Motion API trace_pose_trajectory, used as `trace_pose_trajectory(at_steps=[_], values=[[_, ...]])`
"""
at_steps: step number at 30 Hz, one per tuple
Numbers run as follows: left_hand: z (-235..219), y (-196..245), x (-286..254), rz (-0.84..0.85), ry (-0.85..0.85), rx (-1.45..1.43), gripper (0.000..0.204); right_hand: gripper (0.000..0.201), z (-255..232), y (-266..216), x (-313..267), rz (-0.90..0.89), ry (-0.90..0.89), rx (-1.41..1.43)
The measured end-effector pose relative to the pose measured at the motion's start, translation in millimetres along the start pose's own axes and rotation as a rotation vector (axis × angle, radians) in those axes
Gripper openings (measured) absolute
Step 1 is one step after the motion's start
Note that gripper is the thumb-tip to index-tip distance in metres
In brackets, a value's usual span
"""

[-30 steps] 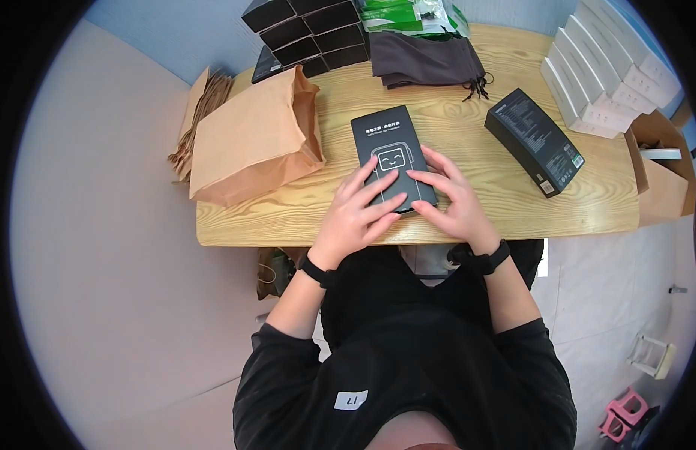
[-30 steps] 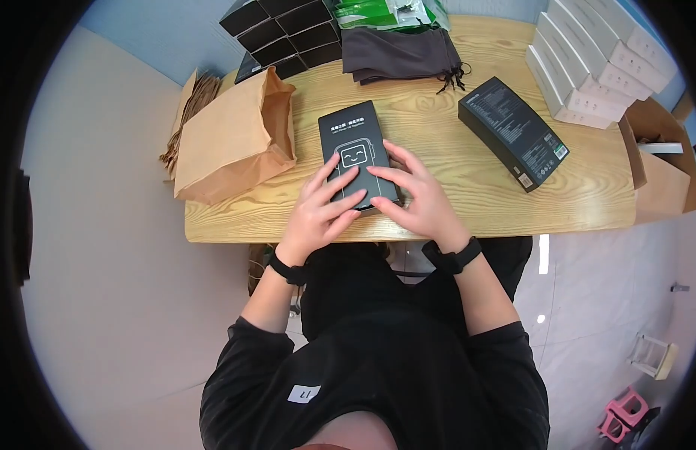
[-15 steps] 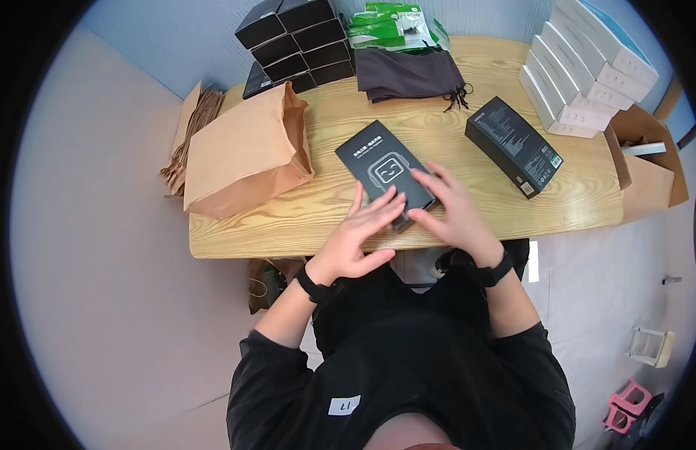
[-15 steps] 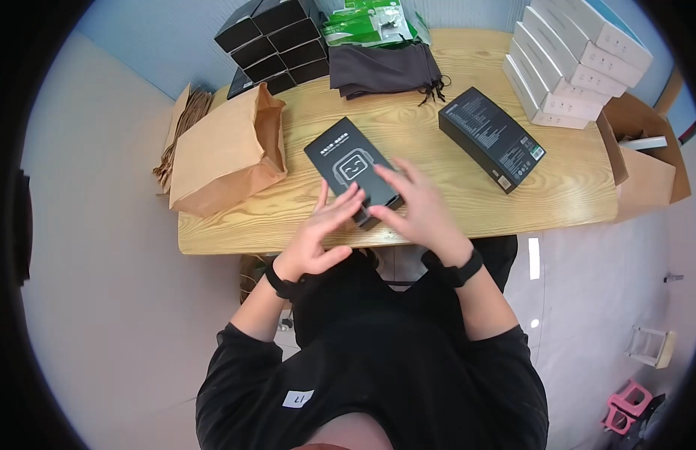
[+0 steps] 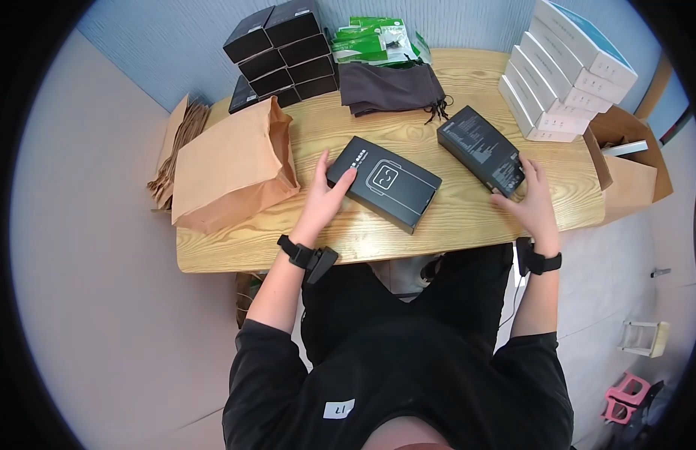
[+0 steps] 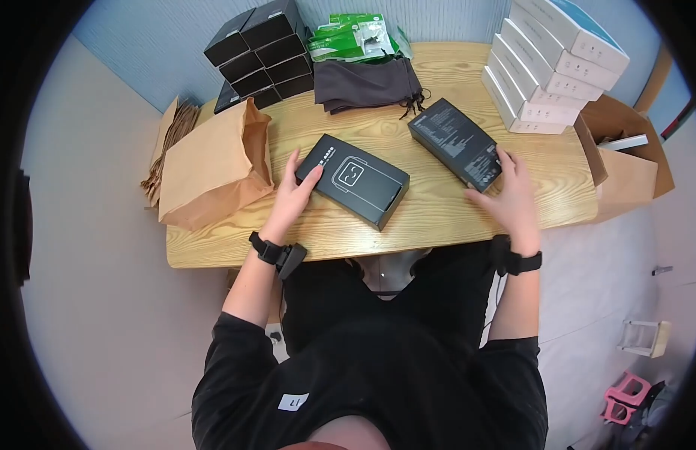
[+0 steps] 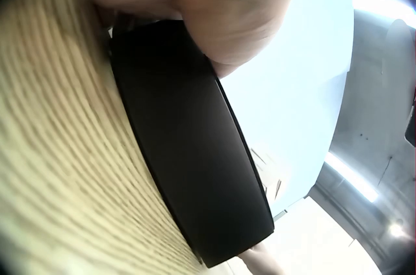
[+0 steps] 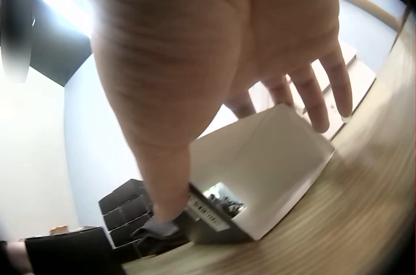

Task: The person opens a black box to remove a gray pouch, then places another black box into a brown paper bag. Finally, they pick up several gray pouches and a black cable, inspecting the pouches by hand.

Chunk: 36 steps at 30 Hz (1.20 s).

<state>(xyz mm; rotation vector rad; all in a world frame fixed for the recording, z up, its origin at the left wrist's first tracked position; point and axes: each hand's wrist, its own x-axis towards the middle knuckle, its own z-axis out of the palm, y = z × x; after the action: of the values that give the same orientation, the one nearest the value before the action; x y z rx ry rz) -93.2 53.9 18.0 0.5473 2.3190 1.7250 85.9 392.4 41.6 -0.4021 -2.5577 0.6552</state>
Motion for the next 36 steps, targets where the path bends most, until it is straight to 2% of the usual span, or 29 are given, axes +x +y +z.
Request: trace_pose_trajectory(at_steps=[1, 2, 4, 6, 9, 11, 12, 14, 16, 18, 19, 21, 22, 24, 25, 27, 28, 31, 32, 33, 34, 36], values=[[2.1, -5.3, 4.7, 0.01, 0.002, -0.105, 0.062, 0.087, 6.0, -6.7, -1.5, 0.007, 0.014, 0.0], [0.4, -4.7, 7.1, 0.008, 0.002, -0.105, 0.062, 0.087, 9.9, -15.1, -1.5, 0.008, 0.012, 0.0], [-5.8, -2.6, 10.2, -0.026, -0.161, -0.233, 0.05, 0.087, 17.1, -29.1, -0.3, 0.017, -0.001, -0.061], [-7.2, -1.1, 6.7, -0.006, -0.171, -0.215, 0.046, 0.087, 24.9, -30.8, 0.2, 0.007, 0.014, -0.018], [-8.0, 4.5, -5.8, -0.011, -0.179, -0.183, 0.043, 0.083, 26.3, -44.7, -4.4, -0.092, 0.104, -0.101], [-9.0, 3.6, -11.6, -0.068, -0.168, -0.141, 0.042, 0.08, 17.7, -68.1, -15.0, -0.245, 0.178, -0.094], [-6.5, -0.5, -12.0, -0.076, -0.166, -0.136, 0.042, 0.077, 20.8, -73.0, -31.1, -0.486, -0.072, 0.115], [4.9, -6.1, -12.8, 0.033, -0.045, -0.214, 0.042, 0.078, 25.5, -90.8, -49.4, -0.547, -0.196, 0.227], [6.8, -3.9, -13.4, -0.012, -0.067, -0.18, 0.041, 0.079, 38.6, -106.1, -58.8, -0.514, -0.195, 0.22], [12.2, 8.6, -16.8, -0.013, -0.127, -0.089, 0.037, 0.079, 53.2, -99.6, -65.8, -0.484, -0.186, 0.214], [12.7, 10.7, -15.9, -0.01, -0.133, -0.082, 0.037, 0.079, 62.9, -93.4, -66.9, -0.509, -0.12, 0.165], [7.3, 14.0, -15.6, -0.016, -0.22, 0.067, 0.035, 0.073, 73.1, -84.4, -69.7, -0.515, -0.016, 0.136], [4.4, 17.5, -15.6, -0.018, -0.218, 0.076, 0.035, 0.073, 75.6, -79.9, -71.7, -0.515, -0.013, 0.145], [-1.9, 28.8, -12.4, -0.097, -0.384, 0.115, 0.034, 0.069, 78.3, -70.7, -76.7, -0.6, 0.077, 0.078], [-6.3, 34.8, -8.6, -0.099, -0.386, 0.121, 0.034, 0.069, 75.9, -68.5, -78.1, -0.596, 0.08, 0.083], [-14.6, 44.7, 6.0, -0.202, -0.6, 0.304, 0.029, 0.064, 65.1, -64.1, -79.2, -0.624, 0.158, 0.108], [-16.7, 45.8, 15.4, -0.227, -0.624, 0.288, 0.036, 0.064, 59.0, -60.0, -79.5, -0.619, 0.16, 0.105], [-16.1, 30.4, 51.3, -0.234, -0.611, 0.145, 0.042, 0.061, 38.7, -46.4, -79.2, -0.549, 0.2, 0.387], [-12.7, 28.0, 61.7, -0.253, -0.516, 0.024, 0.044, 0.061, 32.7, -42.0, -83.2, -0.546, 0.205, 0.383], [-9.3, 25.9, 71.2, -0.269, -0.419, -0.097, 0.046, 0.062, 26.5, -37.4, -90.7, -0.428, 0.244, 0.519], [-3.6, 22.8, 78.8, -0.263, -0.424, -0.096, 0.046, 0.063, 21.0, -31.5, -99.6, -0.307, 0.282, 0.654], [15.2, 16.5, 92.3, -0.201, -0.261, -0.144, 0.05, 0.067, 28.5, -3.0, -123.6, -0.043, 0.363, 0.924]])
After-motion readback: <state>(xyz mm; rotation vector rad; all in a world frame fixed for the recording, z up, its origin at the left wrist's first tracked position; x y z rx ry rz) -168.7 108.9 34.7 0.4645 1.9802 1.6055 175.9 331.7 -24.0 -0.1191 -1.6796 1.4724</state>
